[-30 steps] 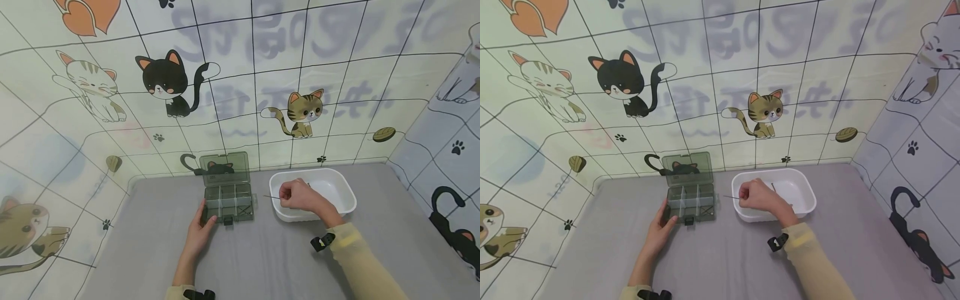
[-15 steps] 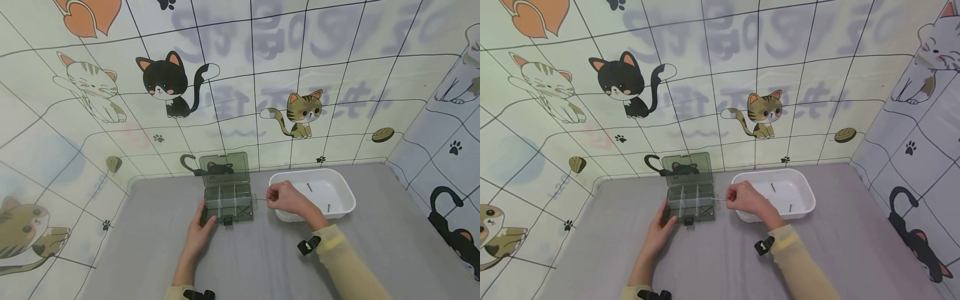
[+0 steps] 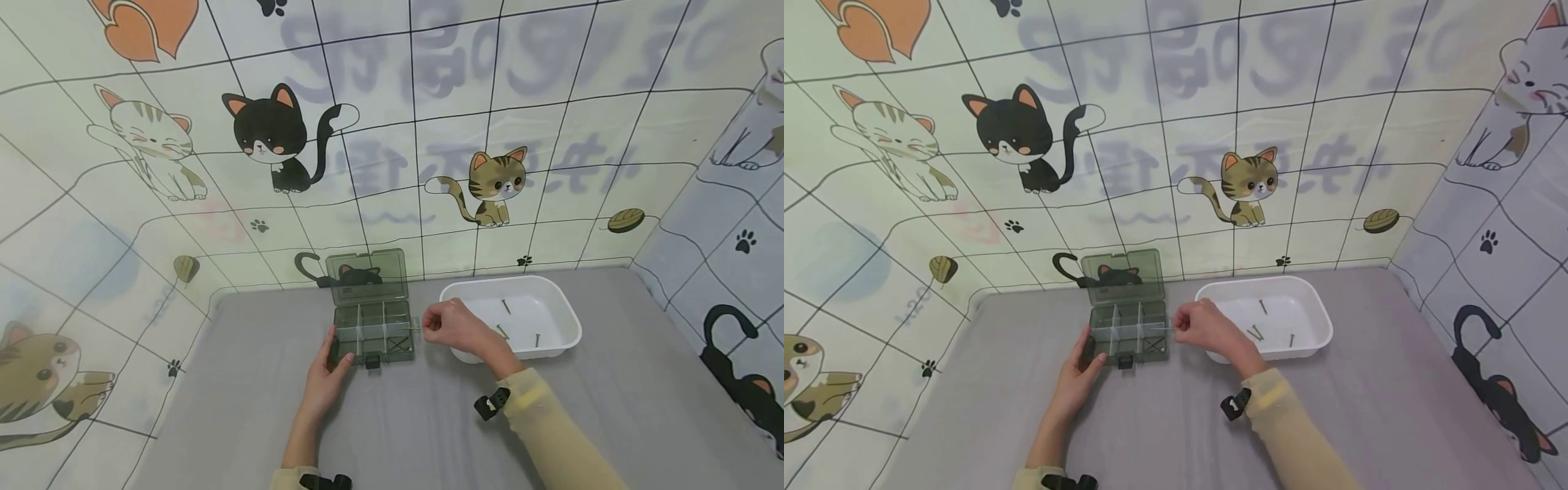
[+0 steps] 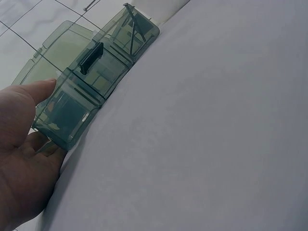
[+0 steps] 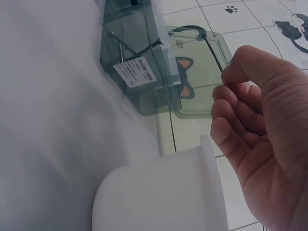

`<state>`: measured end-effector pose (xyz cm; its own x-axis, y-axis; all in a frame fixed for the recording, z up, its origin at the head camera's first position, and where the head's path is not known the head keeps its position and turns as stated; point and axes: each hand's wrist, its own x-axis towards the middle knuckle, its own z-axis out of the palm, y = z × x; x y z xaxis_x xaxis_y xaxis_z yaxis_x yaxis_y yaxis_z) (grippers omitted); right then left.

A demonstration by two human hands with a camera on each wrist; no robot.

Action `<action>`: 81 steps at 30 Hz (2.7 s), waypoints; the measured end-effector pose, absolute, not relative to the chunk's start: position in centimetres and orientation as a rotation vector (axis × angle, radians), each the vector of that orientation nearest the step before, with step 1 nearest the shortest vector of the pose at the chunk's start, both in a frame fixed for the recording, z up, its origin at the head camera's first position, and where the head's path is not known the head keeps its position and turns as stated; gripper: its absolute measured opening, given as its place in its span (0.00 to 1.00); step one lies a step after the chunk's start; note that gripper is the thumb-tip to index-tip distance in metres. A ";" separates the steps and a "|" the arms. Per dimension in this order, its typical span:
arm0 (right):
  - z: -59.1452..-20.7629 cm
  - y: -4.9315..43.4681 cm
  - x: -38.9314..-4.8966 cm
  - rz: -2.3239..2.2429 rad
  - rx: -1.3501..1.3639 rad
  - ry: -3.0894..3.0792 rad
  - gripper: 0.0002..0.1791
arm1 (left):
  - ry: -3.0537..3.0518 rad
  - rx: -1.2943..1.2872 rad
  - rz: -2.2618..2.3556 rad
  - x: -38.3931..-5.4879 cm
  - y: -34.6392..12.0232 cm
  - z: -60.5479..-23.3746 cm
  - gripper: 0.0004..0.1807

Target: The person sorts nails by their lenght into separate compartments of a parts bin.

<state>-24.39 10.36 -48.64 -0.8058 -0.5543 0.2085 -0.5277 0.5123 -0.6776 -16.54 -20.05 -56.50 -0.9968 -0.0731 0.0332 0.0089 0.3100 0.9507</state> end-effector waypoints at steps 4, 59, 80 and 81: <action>-48.7 9.7 -24.5 -1.185 -0.992 2.748 0.07 | -2.487 0.060 -1.799 -16.5 -20.0 -56.5 0.41; -49.6 23.7 -24.8 -0.980 -0.553 2.736 0.10 | -2.494 0.074 -1.780 -16.6 -20.2 -56.7 0.41; -50.7 23.1 -25.3 -0.851 -0.466 2.706 0.11 | -2.495 0.074 -1.785 -16.7 -20.1 -56.4 0.41; -50.8 23.0 -25.3 -0.834 -0.458 2.715 0.10 | -2.497 0.068 -1.783 -16.7 -20.1 -56.5 0.41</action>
